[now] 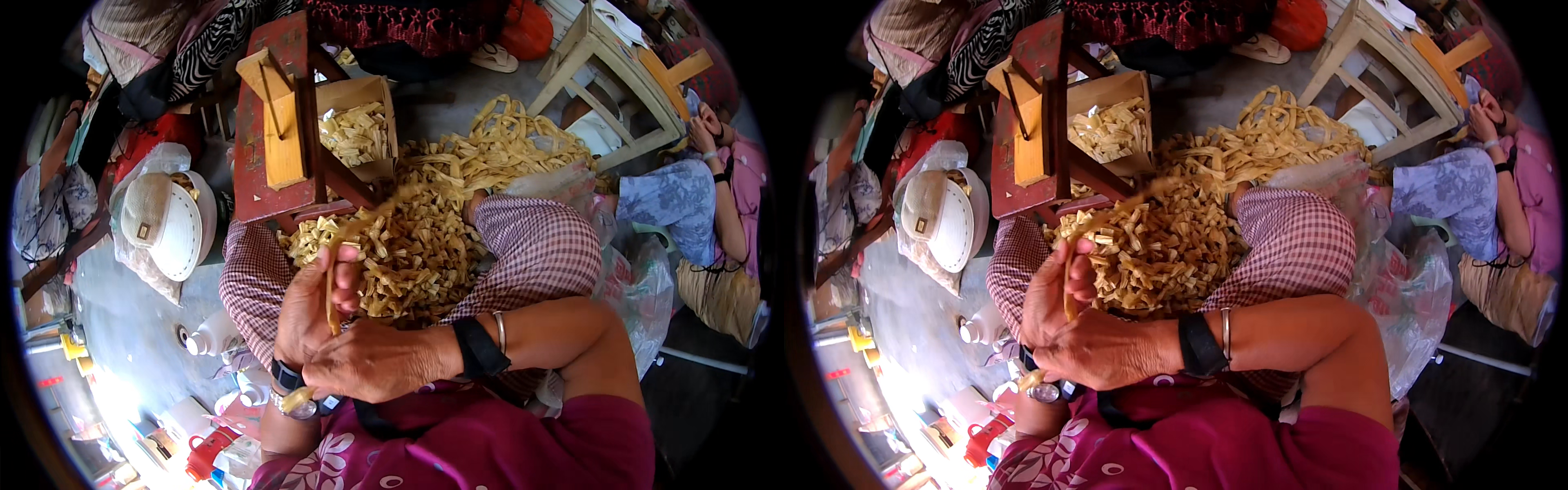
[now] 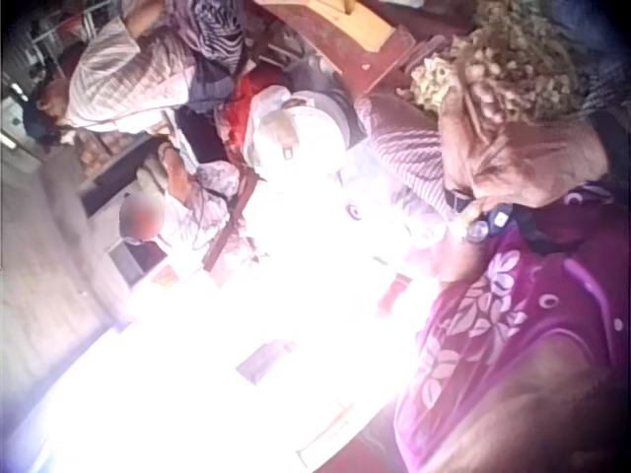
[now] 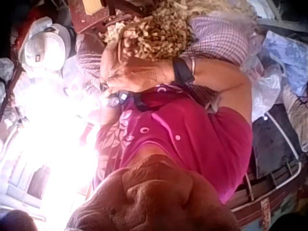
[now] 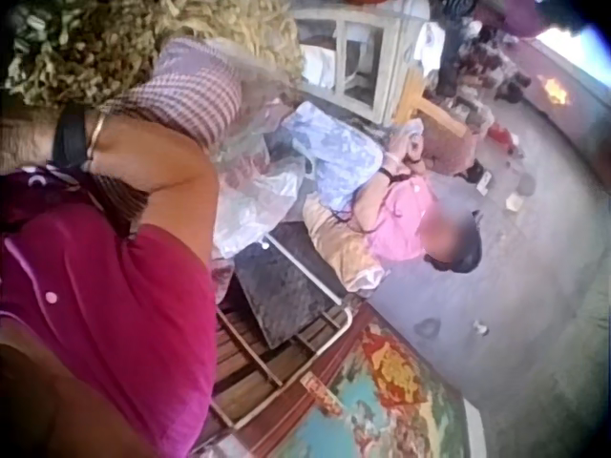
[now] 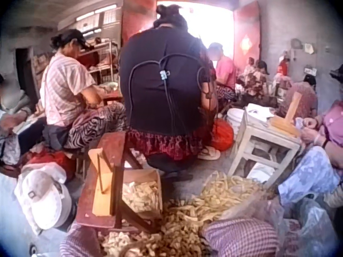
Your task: The person is folding and coiling thin yellowish strips by hand, using a wooden jig to pull them through before bundling them together.
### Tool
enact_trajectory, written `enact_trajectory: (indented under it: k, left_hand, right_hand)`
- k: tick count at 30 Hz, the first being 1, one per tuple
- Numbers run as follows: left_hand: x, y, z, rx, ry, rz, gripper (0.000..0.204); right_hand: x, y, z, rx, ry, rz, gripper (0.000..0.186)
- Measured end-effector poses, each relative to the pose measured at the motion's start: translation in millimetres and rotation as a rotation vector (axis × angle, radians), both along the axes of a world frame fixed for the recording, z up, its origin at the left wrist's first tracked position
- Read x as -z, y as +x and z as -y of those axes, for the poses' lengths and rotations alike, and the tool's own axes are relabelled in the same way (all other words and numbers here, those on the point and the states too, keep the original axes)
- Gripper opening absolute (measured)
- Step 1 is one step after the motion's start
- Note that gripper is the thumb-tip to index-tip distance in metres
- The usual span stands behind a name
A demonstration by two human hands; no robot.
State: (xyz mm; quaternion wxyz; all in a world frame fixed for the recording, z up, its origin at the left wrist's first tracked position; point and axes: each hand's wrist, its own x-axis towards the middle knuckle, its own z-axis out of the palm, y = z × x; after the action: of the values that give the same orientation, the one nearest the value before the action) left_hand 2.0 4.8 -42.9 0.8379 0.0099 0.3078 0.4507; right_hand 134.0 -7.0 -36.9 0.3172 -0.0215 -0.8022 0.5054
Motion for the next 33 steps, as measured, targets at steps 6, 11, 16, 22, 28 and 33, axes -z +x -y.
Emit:
enact_trajectory:
  k: [6, 11, 16, 22, 28, 33]
  left_hand:
    - [-14, -11, 14, -0.195, 0.066, -0.520, 0.021]
    - [-29, -15, 24, -0.015, 0.283, -0.682, 0.019]
    - [-40, -9, 28, 0.077, 0.677, -1.496, 0.017]
    - [-33, -8, 29, -0.117, 1.321, -2.126, 0.011]
    - [-18, -13, 37, -0.322, 0.768, -1.365, 0.014]
    - [-30, -16, 25, -0.360, 0.491, -0.511, 0.020]
  right_hand:
    - [-13, 4, -18, 0.488, -0.043, -0.140, 0.016]
    - [2, 2, -39, 0.641, -0.314, -0.029, 0.022]
    - [-2, 3, -40, 0.605, -0.257, 0.107, 0.024]
    - [0, 11, -54, 0.321, -0.262, 0.192, 0.028]
    - [-23, 19, -58, 0.196, -0.361, 0.354, 0.035]
    - [-17, 15, -52, 0.288, -0.096, 0.142, 0.024]
